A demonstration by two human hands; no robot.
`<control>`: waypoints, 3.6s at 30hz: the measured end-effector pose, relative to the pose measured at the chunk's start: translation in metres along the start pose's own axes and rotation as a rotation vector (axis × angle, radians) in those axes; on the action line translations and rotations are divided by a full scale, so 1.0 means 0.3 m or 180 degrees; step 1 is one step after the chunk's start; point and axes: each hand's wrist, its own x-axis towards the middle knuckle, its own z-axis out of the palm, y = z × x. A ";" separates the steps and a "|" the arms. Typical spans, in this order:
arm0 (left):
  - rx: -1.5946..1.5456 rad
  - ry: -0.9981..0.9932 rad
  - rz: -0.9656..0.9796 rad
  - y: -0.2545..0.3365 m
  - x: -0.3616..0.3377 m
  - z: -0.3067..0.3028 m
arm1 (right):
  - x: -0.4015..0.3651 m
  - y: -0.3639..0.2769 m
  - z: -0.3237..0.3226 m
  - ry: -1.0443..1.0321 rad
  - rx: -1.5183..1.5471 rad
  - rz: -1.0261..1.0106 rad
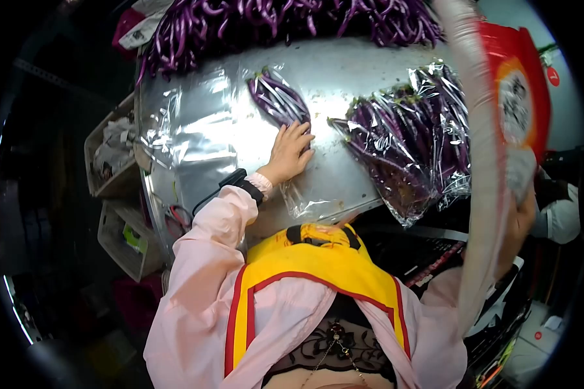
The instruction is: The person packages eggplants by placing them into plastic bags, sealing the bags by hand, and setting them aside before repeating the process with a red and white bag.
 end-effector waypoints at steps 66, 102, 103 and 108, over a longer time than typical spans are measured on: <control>-0.5893 -0.0548 -0.3899 0.477 -0.477 -0.121 | -0.381 0.364 0.524 -0.2007 -0.0676 -0.1303; -0.5735 -0.0807 -0.4244 0.478 -0.468 -0.151 | -0.436 0.445 0.622 -0.2770 -0.1125 -0.1576; -0.5734 -0.0819 -0.4243 0.476 -0.476 -0.144 | -0.443 0.453 0.621 -0.2763 -0.1130 -0.1570; -0.5649 -0.0924 -0.3837 0.474 -0.481 -0.138 | -0.444 0.468 0.627 -0.3058 -0.0948 -0.0915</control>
